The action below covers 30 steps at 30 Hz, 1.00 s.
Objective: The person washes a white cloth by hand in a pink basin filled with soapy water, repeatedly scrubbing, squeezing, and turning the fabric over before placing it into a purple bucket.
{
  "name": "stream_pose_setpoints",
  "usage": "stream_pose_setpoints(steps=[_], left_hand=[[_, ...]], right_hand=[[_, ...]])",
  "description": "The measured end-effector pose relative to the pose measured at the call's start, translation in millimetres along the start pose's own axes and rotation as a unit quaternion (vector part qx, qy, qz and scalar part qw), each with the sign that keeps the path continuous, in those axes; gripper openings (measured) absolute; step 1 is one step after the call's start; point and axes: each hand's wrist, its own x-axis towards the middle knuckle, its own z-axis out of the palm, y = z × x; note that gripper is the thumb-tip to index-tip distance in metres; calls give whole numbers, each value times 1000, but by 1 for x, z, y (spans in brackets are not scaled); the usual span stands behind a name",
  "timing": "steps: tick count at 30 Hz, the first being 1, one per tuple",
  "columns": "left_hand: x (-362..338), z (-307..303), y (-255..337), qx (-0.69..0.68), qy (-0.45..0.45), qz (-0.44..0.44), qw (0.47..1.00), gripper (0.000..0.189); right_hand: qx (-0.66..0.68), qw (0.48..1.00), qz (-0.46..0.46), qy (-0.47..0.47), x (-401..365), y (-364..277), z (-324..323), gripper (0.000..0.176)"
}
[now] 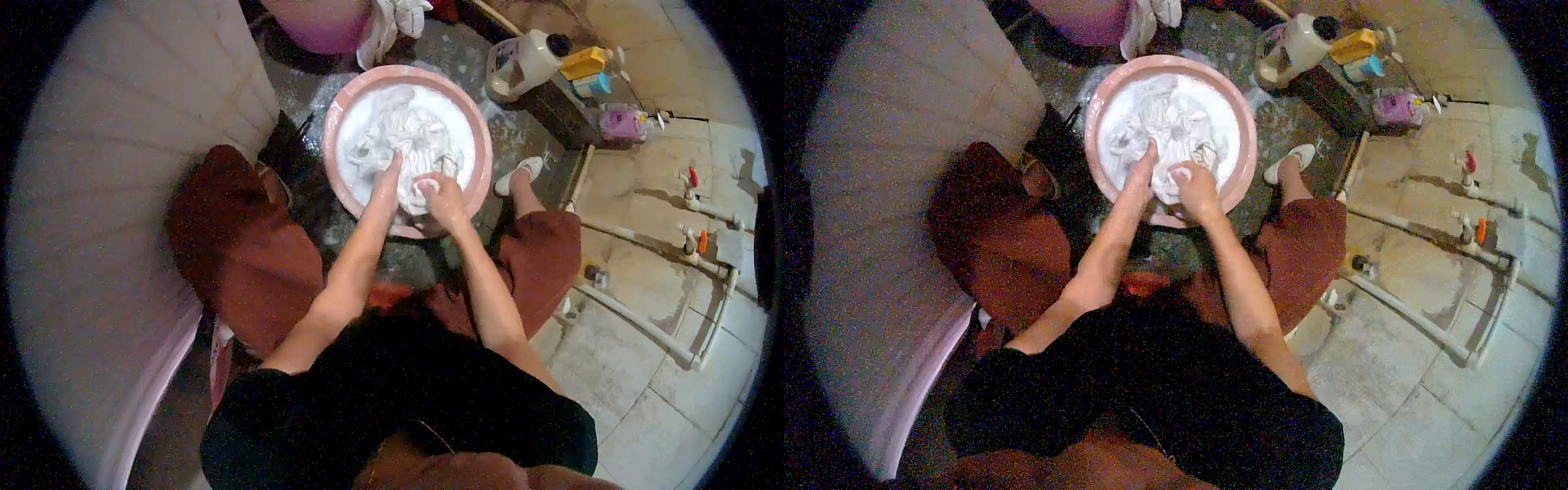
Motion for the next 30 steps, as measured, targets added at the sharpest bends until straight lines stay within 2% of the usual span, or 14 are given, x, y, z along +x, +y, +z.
stream_pose_setpoints(steps=[4, 6, 7, 8, 10, 12, 14, 17, 20, 23, 25, 27, 28, 30], left_hand=[[24, -38, -3, 138, 69, -48, 987, 80], [74, -77, -20, 405, 20, -35, 913, 83], [20, -8, 11, 452, 155, -72, 875, 63], [8, -1, -7, 453, 153, -72, 875, 63], [-2, 5, -39, -6, -73, 68, 995, 41], [-17, 18, -42, 49, 18, -29, 998, 26], [-19, 5, -41, 33, 28, -59, 997, 26], [-31, -19, -30, -31, -43, -127, 990, 26], [-15, -12, -60, -35, -6, -67, 997, 26], [-36, 30, -44, 104, 51, 32, 993, 23], [-33, 46, -43, 159, 70, 83, 981, 22], [-21, 38, -23, 495, 14, 259, 829, 21], [-21, 37, -21, 494, 17, 259, 830, 21], [-21, 38, -20, 515, 71, 230, 823, 27]], right_hand=[[-162, 971, -173, 5, -52, -76, 29, 15], [-165, 973, -157, -41, -58, -98, 42, 15], [-287, 937, -187, -65, -34, -56, 52, 16], [-217, 959, -168, 74, -18, -55, 41, 22], [-111, 971, -102, 187, 27, -24, 16, 28], [-32, 985, 41, 162, 43, -23, -1, 20], [-21, 955, -158, 251, 10, -36, 35, 16], [-67, 971, -173, 153, -30, -50, 67, 27], [-79, 979, 42, 183, 39, -15, 31, 37], [-121, 972, 85, 183, 70, 0, -13, 41], [-71, 978, -4, 194, 67, -2, -26, 39], [35, 981, -17, 191, 64, -25, -36, 36], [140, 973, -20, 184, 55, -35, -39, 33], [-132, 964, -223, 52, 44, -21, -32, 31]])
